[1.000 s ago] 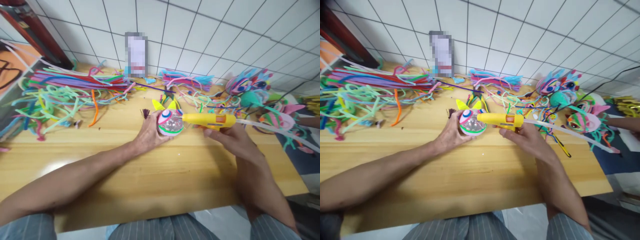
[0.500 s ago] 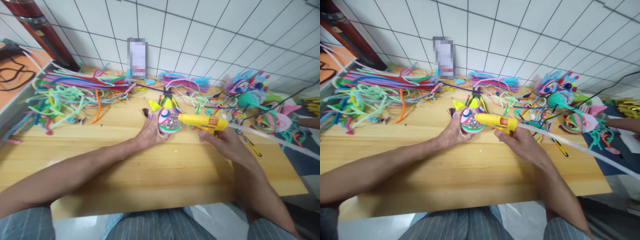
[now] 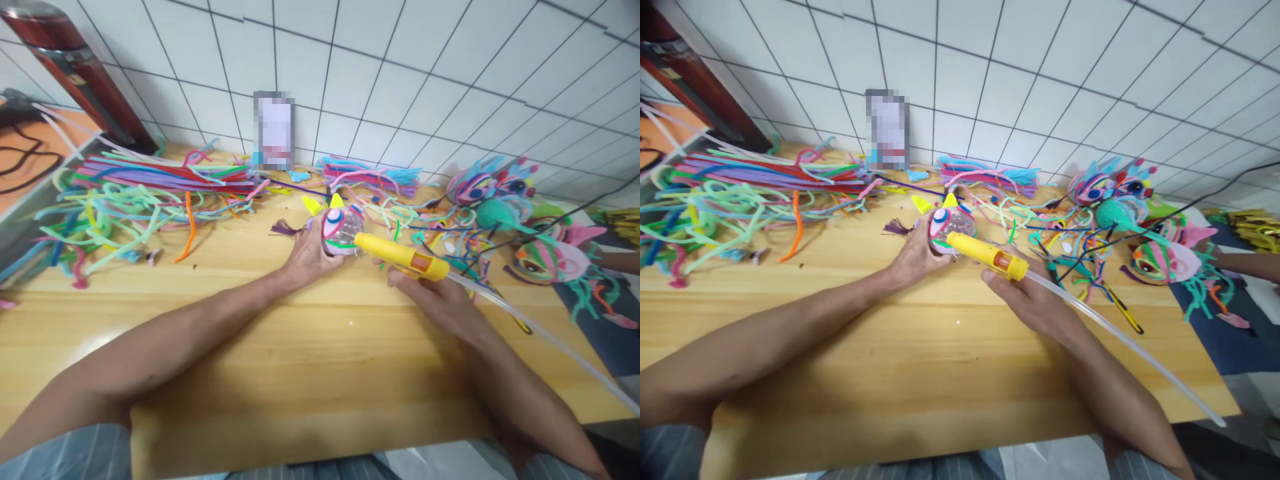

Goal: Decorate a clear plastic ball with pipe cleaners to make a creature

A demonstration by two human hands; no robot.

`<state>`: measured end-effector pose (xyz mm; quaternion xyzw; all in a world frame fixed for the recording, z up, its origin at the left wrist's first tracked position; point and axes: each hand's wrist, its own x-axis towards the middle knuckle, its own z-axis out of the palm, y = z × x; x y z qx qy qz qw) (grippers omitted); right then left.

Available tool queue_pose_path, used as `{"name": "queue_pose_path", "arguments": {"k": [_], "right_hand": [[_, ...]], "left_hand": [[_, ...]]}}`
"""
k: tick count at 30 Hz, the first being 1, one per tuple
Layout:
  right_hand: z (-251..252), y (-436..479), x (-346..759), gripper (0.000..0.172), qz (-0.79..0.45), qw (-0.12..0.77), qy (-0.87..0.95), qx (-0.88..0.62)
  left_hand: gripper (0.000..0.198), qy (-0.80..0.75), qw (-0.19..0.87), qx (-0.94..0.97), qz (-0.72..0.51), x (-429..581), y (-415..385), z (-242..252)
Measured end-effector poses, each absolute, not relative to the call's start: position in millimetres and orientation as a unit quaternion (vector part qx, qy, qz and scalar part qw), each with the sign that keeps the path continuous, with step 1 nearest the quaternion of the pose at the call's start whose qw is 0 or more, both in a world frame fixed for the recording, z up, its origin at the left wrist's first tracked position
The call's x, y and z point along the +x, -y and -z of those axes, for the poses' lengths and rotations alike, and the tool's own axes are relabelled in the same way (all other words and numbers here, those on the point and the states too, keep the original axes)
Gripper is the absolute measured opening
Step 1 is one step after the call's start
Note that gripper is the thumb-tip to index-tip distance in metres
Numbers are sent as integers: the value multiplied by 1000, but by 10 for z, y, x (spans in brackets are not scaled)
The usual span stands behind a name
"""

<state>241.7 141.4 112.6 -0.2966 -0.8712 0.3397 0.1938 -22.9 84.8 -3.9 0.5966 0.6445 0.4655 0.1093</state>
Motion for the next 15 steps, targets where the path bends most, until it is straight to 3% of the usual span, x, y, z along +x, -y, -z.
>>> {"name": "queue_pose_path", "arguments": {"k": [6,15], "right_hand": [[-1028,-1501,2264,34,-353,197,864,-301],[-1012,-1259,2313,20,-327,215,866,-310]], "left_hand": [[110,-627,101,582,-508,-302,-895,108],[111,-607,111,603,-506,-362,-863,131]]}}
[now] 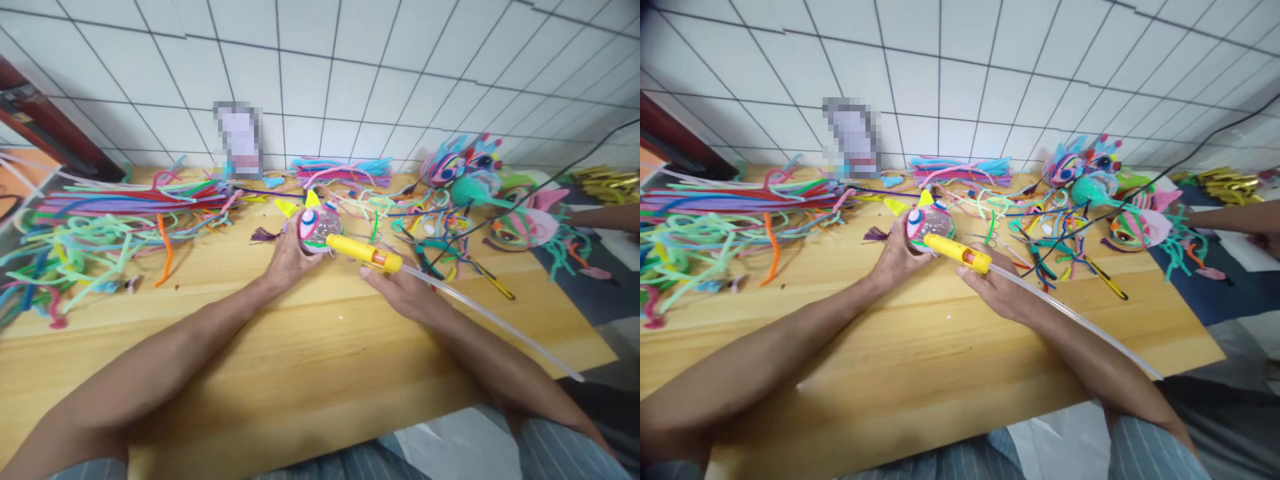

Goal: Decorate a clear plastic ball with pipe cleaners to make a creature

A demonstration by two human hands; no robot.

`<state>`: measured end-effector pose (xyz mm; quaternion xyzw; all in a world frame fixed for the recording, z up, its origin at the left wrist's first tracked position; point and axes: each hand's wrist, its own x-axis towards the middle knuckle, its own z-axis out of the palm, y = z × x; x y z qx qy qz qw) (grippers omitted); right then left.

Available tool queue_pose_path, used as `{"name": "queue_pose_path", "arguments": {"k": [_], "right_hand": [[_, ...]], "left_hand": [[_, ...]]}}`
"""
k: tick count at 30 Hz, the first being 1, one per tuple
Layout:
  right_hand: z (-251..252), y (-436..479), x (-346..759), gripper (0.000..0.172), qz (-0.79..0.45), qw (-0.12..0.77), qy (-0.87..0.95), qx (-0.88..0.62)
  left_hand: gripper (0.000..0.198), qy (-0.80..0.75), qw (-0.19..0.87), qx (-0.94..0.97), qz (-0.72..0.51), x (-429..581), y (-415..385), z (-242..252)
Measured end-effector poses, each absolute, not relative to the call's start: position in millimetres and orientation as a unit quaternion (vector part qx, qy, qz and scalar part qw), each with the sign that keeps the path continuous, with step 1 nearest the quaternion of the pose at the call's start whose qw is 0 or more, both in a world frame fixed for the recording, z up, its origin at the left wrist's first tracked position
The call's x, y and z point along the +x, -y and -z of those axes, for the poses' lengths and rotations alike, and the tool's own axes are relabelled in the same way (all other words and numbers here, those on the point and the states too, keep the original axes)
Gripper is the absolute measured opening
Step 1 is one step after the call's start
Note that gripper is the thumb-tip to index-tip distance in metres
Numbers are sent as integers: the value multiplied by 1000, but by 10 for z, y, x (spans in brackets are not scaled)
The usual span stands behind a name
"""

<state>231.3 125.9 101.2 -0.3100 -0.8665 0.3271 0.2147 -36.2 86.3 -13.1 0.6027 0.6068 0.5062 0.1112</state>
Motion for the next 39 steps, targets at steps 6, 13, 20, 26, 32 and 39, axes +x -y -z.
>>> {"name": "queue_pose_path", "arguments": {"k": [6,13,20,26,32,39], "right_hand": [[-956,-1242,2273,17,-359,239,855,-287],[-844,-1372,2463,27,-331,225,864,-306],[-1089,-1249,2504,17,-257,201,887,-327],[-991,-1207,2418,20,-220,202,911,-284],[-884,-1241,2450,24,-188,166,927,-279],[-799,-1227,2416,22,-142,149,932,-300]], "left_hand": [[112,-623,117,614,-470,-318,-848,116],[122,-638,103,609,-460,-319,-881,100],[112,-636,79,616,-458,-274,-812,42],[111,-636,82,630,-438,-247,-773,67],[106,-631,76,628,-448,-237,-800,94],[109,-620,67,638,-453,-214,-791,105]]}}
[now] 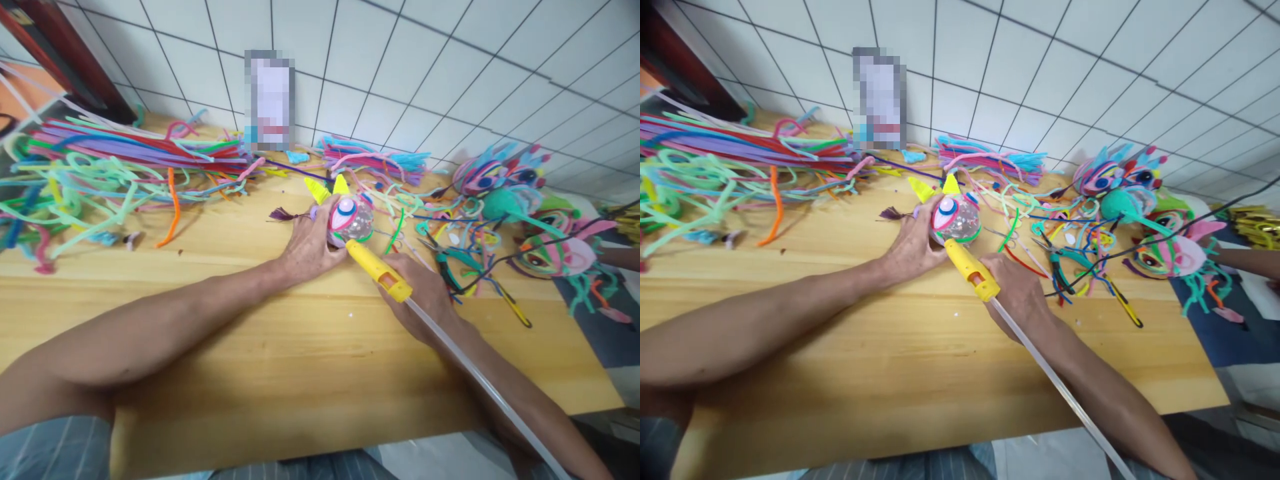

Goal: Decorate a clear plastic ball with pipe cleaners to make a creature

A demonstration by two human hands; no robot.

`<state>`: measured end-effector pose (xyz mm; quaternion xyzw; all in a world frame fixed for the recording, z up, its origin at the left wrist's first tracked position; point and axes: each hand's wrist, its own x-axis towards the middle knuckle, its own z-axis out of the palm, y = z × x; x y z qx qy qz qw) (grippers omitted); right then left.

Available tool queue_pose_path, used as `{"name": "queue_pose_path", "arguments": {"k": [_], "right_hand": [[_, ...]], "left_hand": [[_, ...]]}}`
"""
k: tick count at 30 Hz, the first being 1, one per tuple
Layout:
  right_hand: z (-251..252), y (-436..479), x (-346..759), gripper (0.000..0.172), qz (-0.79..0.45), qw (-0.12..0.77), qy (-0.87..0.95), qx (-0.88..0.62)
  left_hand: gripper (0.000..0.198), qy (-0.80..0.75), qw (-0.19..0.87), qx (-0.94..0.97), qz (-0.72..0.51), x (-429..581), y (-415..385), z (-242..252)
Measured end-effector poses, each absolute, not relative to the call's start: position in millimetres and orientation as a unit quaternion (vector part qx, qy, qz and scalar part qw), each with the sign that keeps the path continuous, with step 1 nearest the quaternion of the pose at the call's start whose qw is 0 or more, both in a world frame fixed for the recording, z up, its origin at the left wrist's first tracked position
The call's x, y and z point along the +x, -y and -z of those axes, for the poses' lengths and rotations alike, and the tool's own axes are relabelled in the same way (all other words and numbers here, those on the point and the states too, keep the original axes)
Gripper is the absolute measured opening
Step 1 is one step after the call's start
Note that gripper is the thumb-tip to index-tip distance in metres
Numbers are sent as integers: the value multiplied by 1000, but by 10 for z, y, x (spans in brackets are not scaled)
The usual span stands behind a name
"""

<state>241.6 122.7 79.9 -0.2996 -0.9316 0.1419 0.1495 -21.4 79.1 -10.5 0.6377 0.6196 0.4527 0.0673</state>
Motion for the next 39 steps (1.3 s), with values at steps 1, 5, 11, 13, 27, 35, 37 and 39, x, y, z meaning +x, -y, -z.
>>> {"name": "queue_pose_path", "arguments": {"k": [1,5,11,13,27,35,37,39], "right_hand": [[-791,-1224,2416,23,-138,153,932,-300],[-789,-1210,2429,23,-133,162,934,-288],[-794,-1189,2438,23,-129,156,933,-299],[-796,-1183,2436,24,-129,149,932,-305],[-762,-1159,2412,30,-98,150,939,-294],[-782,-1155,2430,28,-69,135,943,-295],[-788,-1150,2432,28,-64,137,944,-293],[-790,-1141,2429,30,-54,143,945,-290]], "left_hand": [[110,-617,66,640,-453,-212,-788,106],[108,-622,72,638,-448,-210,-785,101],[102,-626,67,640,-442,-197,-778,78],[102,-628,66,639,-440,-198,-775,80],[100,-625,66,643,-437,-210,-761,55],[103,-629,63,642,-434,-200,-764,63],[102,-626,61,644,-435,-198,-766,64],[100,-623,60,647,-435,-195,-762,57]]}}
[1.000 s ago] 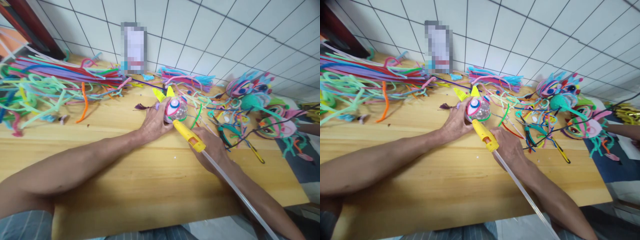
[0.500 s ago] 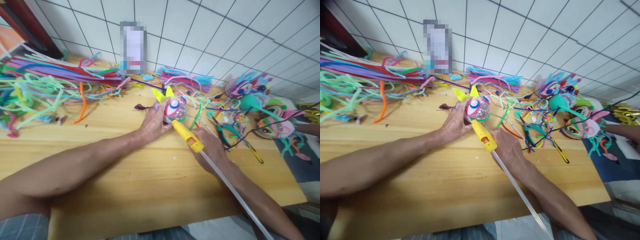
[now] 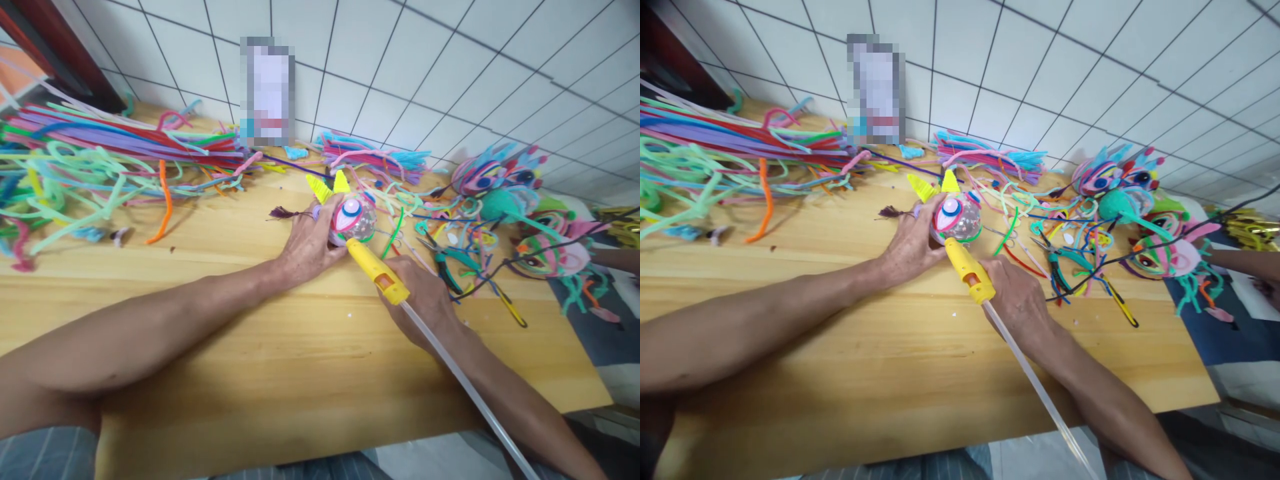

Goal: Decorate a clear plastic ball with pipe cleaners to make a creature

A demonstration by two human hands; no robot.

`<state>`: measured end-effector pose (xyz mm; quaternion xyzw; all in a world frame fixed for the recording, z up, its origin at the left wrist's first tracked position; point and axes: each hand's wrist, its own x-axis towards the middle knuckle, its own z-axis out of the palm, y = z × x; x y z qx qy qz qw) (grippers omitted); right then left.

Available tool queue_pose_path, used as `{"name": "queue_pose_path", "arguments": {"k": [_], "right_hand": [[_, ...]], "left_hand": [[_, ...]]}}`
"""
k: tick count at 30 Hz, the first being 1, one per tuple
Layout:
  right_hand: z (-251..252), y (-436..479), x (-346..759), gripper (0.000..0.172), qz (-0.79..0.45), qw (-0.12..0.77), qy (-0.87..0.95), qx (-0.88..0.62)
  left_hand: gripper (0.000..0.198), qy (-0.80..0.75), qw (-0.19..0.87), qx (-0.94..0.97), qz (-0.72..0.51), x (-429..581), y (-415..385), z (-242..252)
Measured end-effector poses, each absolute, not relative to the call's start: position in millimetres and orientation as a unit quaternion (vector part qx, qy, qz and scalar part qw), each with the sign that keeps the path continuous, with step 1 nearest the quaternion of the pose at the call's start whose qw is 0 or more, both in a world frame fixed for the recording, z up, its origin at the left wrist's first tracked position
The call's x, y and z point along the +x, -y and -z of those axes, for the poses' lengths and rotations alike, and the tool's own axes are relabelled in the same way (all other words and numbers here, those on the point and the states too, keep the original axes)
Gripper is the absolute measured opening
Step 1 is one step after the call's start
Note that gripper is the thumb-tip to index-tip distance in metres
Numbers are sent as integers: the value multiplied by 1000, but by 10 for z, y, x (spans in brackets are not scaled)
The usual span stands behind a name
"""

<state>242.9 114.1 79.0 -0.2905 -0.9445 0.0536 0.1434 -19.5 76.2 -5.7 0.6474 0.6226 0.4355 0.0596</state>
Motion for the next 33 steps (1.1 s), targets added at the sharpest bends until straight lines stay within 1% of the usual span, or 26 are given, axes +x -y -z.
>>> {"name": "queue_pose_path", "arguments": {"k": [3,7,13,17,30,33], "right_hand": [[-788,-1125,2417,32,-32,158,947,-277],[-782,-1112,2394,34,-14,180,950,-256],[-797,-1100,2387,31,-11,153,947,-282],[-800,-1096,2395,31,-28,162,945,-283],[-773,-1076,2391,31,-32,131,937,-321],[-785,-1069,2396,30,-33,137,935,-326]], "left_hand": [[100,-627,57,648,-428,-192,-753,40],[105,-630,48,649,-423,-192,-755,43],[100,-626,44,651,-426,-195,-769,74],[101,-624,47,651,-428,-185,-763,62],[100,-630,43,655,-414,-201,-745,22],[100,-628,43,656,-417,-195,-746,23]]}}
